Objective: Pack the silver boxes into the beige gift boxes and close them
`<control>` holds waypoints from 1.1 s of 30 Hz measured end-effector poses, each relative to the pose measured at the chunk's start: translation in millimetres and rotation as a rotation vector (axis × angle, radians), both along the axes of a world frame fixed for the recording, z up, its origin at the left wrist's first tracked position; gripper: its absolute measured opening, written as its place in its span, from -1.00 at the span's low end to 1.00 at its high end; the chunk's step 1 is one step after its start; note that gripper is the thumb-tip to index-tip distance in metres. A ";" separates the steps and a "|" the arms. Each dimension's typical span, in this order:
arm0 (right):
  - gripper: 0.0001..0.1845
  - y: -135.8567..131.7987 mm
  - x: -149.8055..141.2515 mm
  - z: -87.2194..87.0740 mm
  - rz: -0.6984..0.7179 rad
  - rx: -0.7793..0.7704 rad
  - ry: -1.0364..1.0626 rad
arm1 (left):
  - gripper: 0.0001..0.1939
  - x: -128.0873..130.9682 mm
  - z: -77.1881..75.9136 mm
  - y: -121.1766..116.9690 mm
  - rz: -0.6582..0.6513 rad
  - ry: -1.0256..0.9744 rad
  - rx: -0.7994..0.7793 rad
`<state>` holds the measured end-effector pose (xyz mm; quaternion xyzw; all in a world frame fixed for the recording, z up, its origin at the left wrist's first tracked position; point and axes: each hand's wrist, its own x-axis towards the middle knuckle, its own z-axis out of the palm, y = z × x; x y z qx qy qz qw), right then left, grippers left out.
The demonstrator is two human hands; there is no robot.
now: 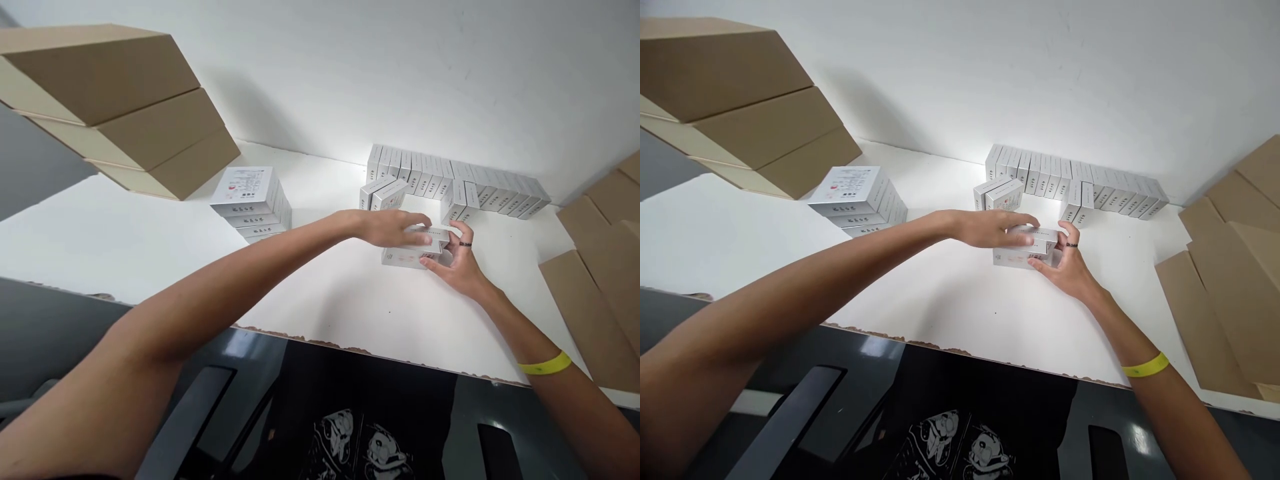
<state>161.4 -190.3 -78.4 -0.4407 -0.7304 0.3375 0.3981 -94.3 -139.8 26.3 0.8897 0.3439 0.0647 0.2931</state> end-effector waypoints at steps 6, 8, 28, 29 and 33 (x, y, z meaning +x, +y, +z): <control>-0.09 -18.8 -3.2 3.5 0.069 -0.077 0.045 | -0.12 -20.7 -48.6 -24.0 0.059 -0.349 -0.112; -0.06 -23.0 -5.3 3.4 0.083 -0.105 0.031 | -0.26 -15.4 -65.0 -29.7 0.113 -0.412 -0.121; -0.16 -6.6 -5.7 24.7 0.225 -0.203 -0.177 | -0.69 -81.5 -67.1 -70.5 0.157 0.074 0.905; -0.15 -7.8 -8.5 22.3 0.208 -0.216 -0.191 | -0.73 -88.1 -67.4 -72.7 0.117 0.102 0.926; 0.09 -16.5 -21.9 16.9 0.164 -0.253 -0.269 | -0.46 -106.0 -71.5 -83.3 0.010 0.091 0.803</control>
